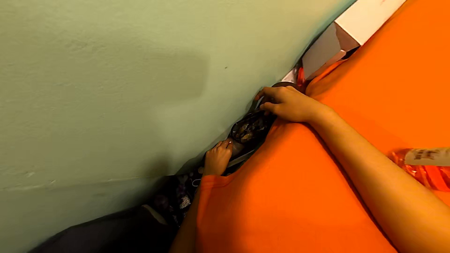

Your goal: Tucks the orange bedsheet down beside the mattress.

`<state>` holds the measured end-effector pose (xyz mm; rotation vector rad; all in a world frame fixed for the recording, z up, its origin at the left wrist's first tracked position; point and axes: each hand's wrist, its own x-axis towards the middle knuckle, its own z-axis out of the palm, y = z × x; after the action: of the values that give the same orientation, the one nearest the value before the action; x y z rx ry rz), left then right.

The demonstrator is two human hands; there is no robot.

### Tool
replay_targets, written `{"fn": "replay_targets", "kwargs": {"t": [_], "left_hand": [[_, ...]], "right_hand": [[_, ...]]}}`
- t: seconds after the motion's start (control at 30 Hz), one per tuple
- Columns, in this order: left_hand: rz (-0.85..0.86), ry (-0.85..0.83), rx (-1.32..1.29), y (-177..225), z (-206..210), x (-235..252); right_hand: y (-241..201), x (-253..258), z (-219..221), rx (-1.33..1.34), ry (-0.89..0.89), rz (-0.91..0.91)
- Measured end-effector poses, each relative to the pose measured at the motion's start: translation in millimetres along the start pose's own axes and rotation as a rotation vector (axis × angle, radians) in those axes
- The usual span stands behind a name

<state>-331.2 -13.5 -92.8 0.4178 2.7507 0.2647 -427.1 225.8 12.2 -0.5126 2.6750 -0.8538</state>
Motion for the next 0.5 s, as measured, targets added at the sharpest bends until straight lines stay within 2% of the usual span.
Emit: {"fn": "replay_targets", "kwargs": {"t": [0.1, 0.17, 0.27, 0.37, 0.5], "left_hand": [[0.02, 0.14, 0.06, 2.0, 1.6, -5.7], [-0.004, 0.085, 0.069, 19.6, -10.0, -5.3], [0.045, 0.154, 0.108, 30.1, -12.9, -1.5], [0.039, 0.102, 0.181, 41.9, -24.5, -3.5], [0.139, 0.168, 0.186, 29.5, -16.2, -7.5]], "right_hand": [[-3.5, -0.3, 3.2, 0.015, 0.036, -0.034], [1.2, -3.6, 3.5, 0.033, 0.061, -0.027], [4.6, -2.2, 0.7, 0.075, 0.018, -0.02], [4.8, 0.0, -0.3, 0.104, -0.007, -0.03], [6.3, 0.2, -1.2, 0.131, -0.009, -0.042]]}}
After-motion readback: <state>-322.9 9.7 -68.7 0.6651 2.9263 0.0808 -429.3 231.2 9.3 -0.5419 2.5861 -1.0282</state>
